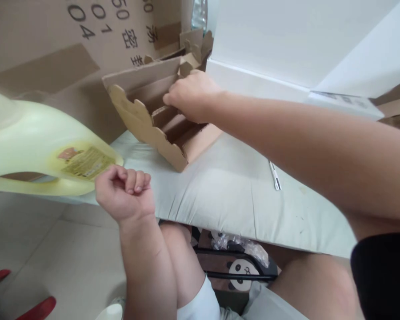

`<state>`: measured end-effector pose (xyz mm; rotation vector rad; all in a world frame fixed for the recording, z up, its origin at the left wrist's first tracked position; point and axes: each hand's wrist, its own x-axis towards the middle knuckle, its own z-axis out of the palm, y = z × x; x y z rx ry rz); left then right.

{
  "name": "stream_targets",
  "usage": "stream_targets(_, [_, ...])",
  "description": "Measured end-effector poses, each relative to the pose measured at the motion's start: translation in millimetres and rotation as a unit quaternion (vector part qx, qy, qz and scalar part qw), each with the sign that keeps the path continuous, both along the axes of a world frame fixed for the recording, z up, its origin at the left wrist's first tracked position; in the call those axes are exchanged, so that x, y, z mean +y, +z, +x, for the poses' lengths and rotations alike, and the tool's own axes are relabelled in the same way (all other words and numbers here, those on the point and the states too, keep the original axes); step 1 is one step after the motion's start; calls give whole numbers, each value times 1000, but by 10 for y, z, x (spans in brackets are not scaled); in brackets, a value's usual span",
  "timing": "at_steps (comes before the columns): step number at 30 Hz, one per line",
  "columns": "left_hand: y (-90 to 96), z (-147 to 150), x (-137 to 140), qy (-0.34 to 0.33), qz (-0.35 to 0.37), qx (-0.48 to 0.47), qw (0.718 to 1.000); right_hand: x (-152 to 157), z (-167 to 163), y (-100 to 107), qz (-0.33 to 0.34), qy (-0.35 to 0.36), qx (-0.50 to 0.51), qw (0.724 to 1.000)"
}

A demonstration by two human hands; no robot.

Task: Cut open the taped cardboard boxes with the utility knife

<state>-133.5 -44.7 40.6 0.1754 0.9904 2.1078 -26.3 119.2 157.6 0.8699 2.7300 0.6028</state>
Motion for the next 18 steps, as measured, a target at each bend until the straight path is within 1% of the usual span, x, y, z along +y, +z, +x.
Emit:
stream_targets(4, [8,67,31,4,3,1,1000,-104,373,102,15,-51,-37,998])
stream_targets(6, [1,134,57,-10,9,10,1000,-91,507,102,18,-87,-43,995])
stream_targets(8, [-10,217,88,-26,13,24,999,-50,596,50,4,-110,-23,994])
stream_targets(12, [-46,362,137,-47,3,66,997,9,700,-125,-67,-120,47,989])
stream_targets(14, [-73,384,145,-41,-8,97,994,-21,771,-179,-95,-108,109,984])
stream_targets(16, [-106,361,143,-20,-28,128,991,-103,888,-182,-116,-84,188,972])
stream_targets(18, [-143,309,139,-2,-53,158,986,-228,1061,-151,-128,-68,266,953])
